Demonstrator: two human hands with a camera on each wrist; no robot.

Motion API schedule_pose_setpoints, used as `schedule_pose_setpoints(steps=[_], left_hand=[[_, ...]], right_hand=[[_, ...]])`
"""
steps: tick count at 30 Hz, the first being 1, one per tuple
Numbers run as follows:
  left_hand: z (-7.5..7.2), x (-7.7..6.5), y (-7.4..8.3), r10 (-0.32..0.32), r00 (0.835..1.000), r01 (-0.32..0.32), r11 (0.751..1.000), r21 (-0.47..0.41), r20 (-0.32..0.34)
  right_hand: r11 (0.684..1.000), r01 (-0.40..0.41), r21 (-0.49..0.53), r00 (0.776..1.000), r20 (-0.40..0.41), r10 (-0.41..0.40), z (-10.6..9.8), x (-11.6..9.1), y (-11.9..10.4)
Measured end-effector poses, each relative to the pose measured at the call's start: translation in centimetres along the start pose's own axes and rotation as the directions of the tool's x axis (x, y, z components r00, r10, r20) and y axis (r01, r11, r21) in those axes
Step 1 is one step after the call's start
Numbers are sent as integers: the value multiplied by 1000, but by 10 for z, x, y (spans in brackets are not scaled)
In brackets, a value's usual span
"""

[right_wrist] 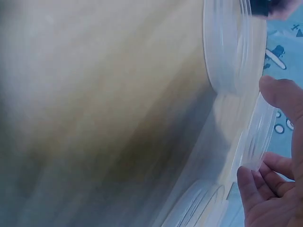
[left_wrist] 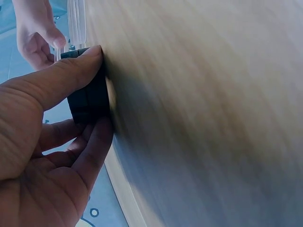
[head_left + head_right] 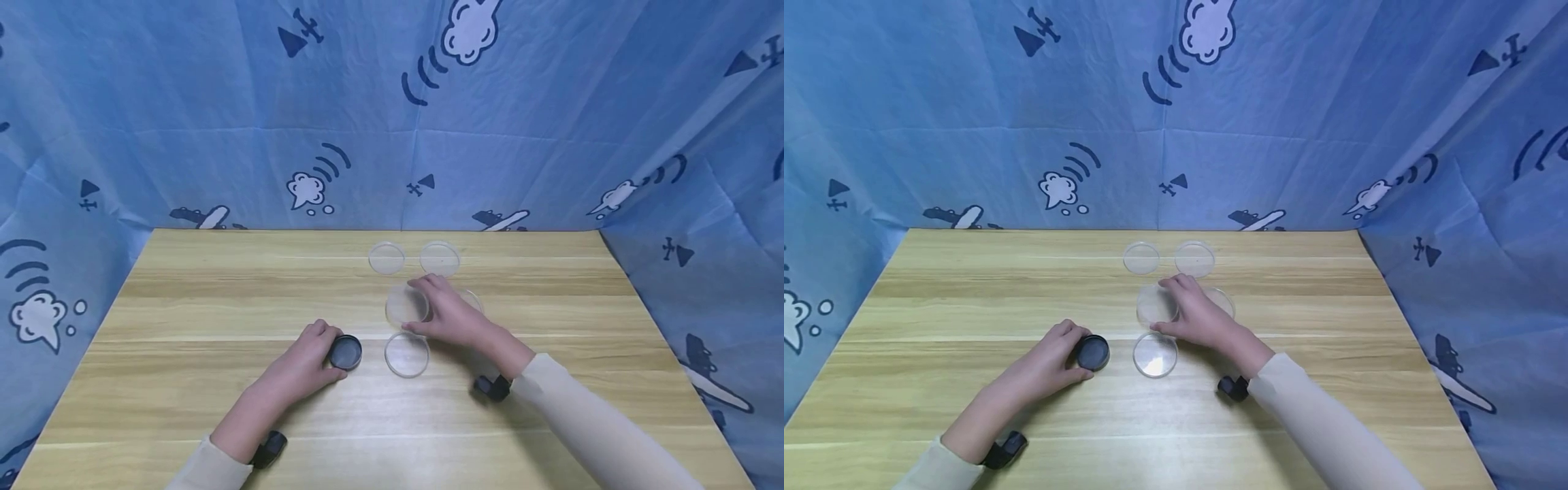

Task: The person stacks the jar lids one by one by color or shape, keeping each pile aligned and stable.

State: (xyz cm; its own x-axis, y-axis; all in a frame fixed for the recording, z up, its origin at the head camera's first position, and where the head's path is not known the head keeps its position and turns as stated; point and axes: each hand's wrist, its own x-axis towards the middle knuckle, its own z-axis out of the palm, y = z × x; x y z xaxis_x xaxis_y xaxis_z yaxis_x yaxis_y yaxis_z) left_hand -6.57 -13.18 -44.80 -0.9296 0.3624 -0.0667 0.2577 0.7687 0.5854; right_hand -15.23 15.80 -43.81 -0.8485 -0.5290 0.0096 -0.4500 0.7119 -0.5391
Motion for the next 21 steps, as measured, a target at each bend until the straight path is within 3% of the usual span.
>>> schedule_pose_setpoints(steps=[21], left_hand=[[1, -1, 0, -9, 1000, 9, 1000, -16, -6]], right_hand=[[999, 45, -21, 998, 40, -44, 7, -30, -17]])
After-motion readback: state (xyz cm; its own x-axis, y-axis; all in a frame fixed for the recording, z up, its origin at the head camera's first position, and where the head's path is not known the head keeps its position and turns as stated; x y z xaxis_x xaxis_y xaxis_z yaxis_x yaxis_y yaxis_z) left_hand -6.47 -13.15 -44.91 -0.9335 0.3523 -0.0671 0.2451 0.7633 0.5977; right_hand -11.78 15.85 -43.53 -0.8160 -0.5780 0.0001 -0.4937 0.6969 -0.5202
